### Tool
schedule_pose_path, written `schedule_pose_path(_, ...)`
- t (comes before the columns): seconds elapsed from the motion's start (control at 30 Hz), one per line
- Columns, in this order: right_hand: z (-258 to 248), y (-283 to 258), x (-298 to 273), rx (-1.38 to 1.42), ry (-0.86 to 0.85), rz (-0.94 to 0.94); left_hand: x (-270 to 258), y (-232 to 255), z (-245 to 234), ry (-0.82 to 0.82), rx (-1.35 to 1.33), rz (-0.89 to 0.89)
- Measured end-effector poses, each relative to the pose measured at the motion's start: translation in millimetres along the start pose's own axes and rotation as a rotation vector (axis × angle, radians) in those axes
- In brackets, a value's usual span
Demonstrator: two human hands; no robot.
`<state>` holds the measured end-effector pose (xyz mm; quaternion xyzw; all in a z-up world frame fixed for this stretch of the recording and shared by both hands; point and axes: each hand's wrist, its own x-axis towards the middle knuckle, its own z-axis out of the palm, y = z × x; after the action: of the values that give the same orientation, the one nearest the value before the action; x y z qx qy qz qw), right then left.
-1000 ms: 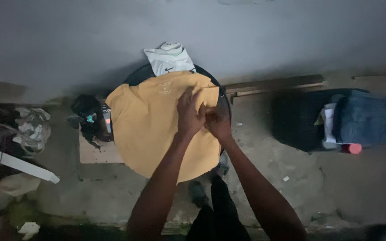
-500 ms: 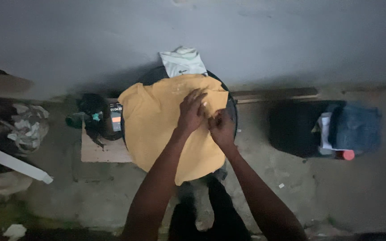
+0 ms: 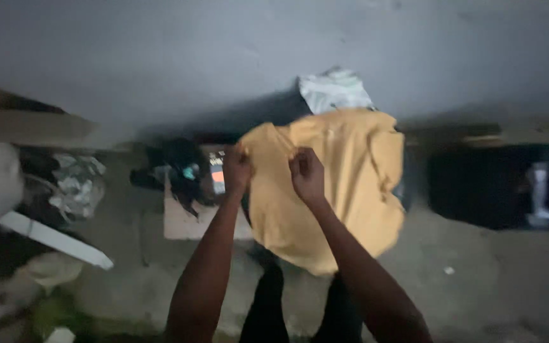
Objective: The recorder folds a pair of blue jeans and a yellow t-shirt.
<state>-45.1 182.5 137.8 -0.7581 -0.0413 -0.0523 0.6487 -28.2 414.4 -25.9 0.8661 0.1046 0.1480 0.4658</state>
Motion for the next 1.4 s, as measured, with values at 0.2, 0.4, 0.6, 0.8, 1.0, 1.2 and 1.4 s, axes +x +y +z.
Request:
schedule_pose_path(0.2,56.2,61.2,-9.0,-0.139,-0.038,0.126,23.6,-100.7,-3.8,-0.082,0.214,0.101)
schedule_pose_path(0.4,63.7,125.0,-15.0,0.338,-0.18,0.006,27.7,-60.7,-15.1,-0.327,-0.352,-0.493)
schedule_pose_path(0.6,71.2,88.5,1.6,0.046,-0.16,0.2,21.2,-51.6,-41.2,-0.098,-1.047,-0.476)
schedule_pose_path(0.8,96.7,97.0,0.0,0.143,-0.13,0.24,6.6,10.0,-79.4,-0.084,-1.527,-0.669)
schedule_pose_path(1.0,97.6,129.0,-1.1,0.162,-0.095,0.133,-29.1,-63.3,-58.2,-0.558,-1.404,-0.776)
schedule_pose_path(1.2,90.0,144.7,-4.9,0.384,-0.103,0.081,-1.7,-0.2,-100.7,-0.705,-0.396,-0.411)
schedule_pose_path(1.4,82.6,101.5,5.0,0.345,-0.174,0.315,6.7,3.5,-118.5,-0.466,-0.339,-0.761)
